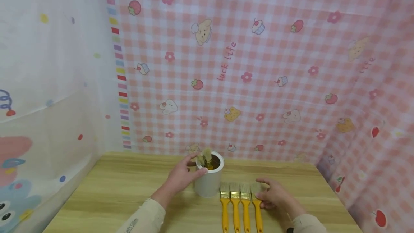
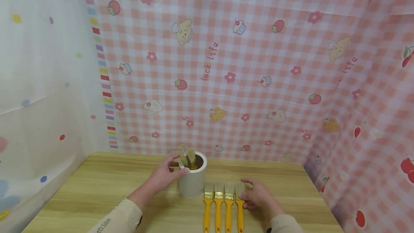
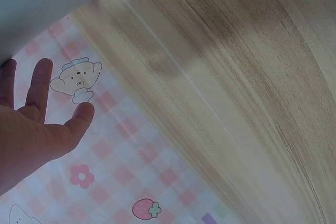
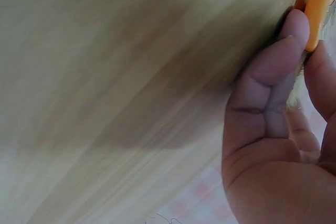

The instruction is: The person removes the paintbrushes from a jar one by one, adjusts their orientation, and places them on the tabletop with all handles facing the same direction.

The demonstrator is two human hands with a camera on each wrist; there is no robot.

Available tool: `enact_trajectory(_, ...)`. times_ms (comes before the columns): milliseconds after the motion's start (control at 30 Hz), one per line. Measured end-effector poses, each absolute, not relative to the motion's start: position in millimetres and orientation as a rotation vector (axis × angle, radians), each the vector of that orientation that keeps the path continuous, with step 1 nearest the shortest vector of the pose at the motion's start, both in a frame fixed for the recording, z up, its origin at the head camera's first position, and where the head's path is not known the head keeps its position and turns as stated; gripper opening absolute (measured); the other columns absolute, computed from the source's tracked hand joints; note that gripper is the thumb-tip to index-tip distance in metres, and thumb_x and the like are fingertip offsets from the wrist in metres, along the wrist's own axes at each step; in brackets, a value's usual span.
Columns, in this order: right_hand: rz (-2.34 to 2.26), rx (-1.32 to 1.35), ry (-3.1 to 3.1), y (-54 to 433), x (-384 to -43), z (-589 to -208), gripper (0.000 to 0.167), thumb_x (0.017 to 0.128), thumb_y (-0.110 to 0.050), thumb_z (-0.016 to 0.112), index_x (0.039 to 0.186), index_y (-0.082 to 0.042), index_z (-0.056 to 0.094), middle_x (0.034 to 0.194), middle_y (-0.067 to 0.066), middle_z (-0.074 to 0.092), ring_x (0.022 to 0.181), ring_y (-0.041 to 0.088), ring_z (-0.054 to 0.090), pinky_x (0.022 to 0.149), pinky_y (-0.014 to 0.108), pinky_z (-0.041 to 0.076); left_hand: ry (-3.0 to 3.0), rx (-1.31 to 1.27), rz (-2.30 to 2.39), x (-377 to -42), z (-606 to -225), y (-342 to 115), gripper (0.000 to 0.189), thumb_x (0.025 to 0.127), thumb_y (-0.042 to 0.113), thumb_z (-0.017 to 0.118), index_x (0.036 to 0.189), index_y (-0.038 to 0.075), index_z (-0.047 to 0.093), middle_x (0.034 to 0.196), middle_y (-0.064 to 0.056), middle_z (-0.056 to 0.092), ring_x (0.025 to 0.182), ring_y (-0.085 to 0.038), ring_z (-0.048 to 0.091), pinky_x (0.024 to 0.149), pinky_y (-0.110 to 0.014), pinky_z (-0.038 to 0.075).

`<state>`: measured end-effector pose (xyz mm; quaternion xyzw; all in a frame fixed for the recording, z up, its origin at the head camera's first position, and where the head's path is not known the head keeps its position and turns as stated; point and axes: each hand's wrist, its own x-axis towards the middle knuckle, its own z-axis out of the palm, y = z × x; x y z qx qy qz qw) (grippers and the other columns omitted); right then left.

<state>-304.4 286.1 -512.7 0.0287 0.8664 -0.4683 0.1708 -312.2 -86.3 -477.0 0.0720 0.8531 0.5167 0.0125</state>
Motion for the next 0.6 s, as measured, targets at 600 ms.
enact_trajectory(600,-1.294,-0.032,2.531,293.5,-306.0,-522.6,0.071,0.096,-0.009,0.081,0.158,0.000,0.047,0.091,0.011,0.064,0.064,0.015,0.068,0.058,0.027,0.055,2.681,0.215,1.593,-311.5,-477.4,-83.9,0.078,0.093,0.051,0.082,0.160,0.027,0.049,0.145,-0.019,0.066,0.131,-0.044,0.065,0.101,-0.063,0.058)
